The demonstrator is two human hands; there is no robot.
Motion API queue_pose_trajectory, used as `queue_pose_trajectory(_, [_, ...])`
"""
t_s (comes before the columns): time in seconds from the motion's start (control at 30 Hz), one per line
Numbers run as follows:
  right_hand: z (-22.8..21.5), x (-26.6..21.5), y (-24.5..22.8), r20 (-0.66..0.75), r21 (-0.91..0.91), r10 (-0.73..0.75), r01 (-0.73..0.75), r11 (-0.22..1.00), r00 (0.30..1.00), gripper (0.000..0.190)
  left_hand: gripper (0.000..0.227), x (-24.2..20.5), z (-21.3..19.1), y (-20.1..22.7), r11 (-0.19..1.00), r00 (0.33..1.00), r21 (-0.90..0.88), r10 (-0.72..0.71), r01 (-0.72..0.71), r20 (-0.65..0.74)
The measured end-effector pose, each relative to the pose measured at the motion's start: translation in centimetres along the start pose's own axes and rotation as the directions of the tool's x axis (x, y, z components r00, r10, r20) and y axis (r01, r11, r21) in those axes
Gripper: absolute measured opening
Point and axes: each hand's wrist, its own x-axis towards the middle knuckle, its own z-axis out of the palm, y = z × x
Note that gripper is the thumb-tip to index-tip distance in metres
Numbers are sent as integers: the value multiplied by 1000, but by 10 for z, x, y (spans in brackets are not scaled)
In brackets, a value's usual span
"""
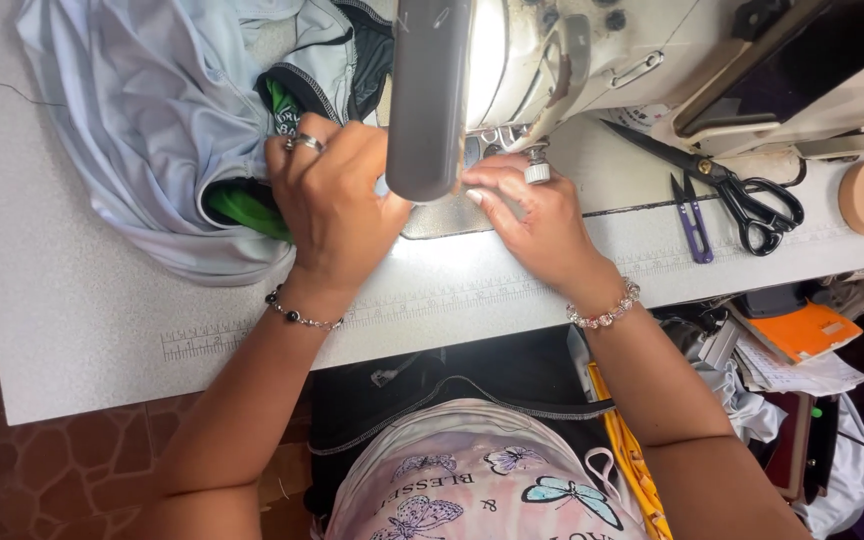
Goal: Trimming excess material from a sewn garment using scissors at a sewing workstation.
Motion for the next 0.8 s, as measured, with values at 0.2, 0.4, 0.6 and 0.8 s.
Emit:
queue_pose_trajectory(0.2, [-2,-12,-1,13,-88,86,-84,993,996,9,22,8,1,18,856,900,-348,-259,383,351])
queue_pose_trajectory(0.4, [-1,-21,-4,70,-190,-51,64,980,996,24,19,-15,-8,41,924,882,-291,-89,247,463])
queue_pose_trajectory(0.6, [0,-37,-14,254,-382,-108,203,902,961,28,5,-71,11,45,970,926,-143,234,-199,296])
queue_pose_trajectory(0.8, [2,-33,-14,301,-458,-149,280,844,942,24,7,-89,8,49,970,907,-104,240,-218,346])
